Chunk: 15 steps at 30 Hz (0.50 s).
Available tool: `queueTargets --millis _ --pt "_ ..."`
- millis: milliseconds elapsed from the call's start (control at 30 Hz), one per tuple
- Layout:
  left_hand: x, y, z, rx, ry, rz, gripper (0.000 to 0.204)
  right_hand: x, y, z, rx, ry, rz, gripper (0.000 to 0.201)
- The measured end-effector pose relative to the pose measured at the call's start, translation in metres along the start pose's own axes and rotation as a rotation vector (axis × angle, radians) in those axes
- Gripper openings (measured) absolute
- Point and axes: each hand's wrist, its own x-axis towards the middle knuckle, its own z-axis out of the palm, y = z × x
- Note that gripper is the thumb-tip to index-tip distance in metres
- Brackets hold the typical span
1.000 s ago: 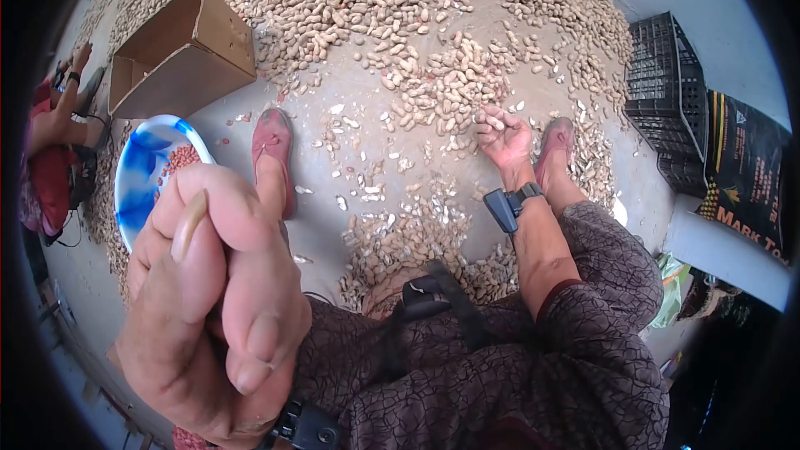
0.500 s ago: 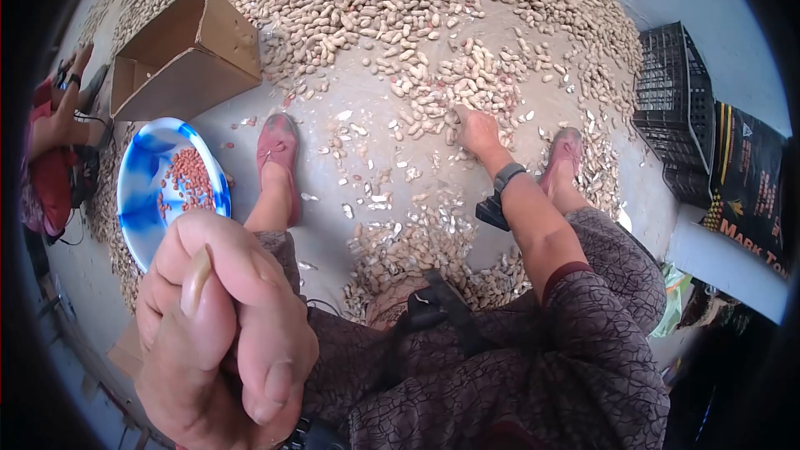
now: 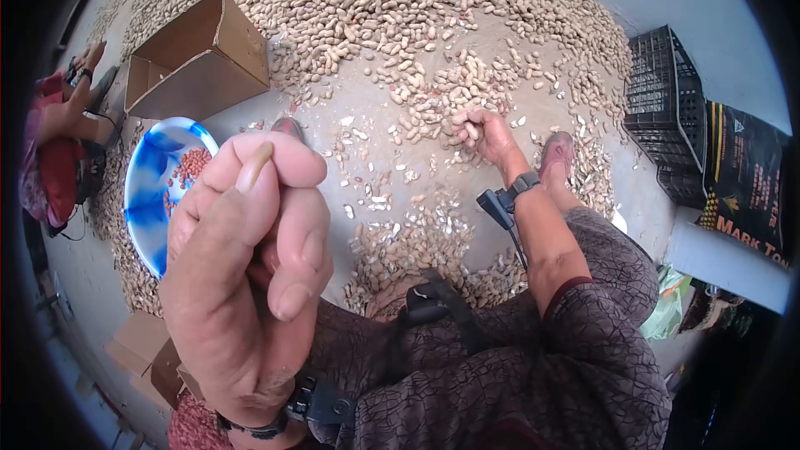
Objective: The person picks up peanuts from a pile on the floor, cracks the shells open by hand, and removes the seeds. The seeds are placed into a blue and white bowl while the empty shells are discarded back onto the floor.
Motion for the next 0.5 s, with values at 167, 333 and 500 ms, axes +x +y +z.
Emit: queueTargets --millis 167,333,500 --pt "0.008 -0.011 0.0 0.024 -0.034 0.021 0.018 -0.049 -0.062 0.052 0.01 -0.364 -0.222 0.021" --pt "0.02 -0.028 0.005 0.164 -0.058 0.021 0.018 -0.119 -0.122 0.103 -0.241 -0.454 -0.409 0.03" --pt "0.025 -0.042 0.017 0.345 -0.053 0.019 0.021 -0.178 -0.155 0.132 -0.378 -0.465 -0.502 0.028"
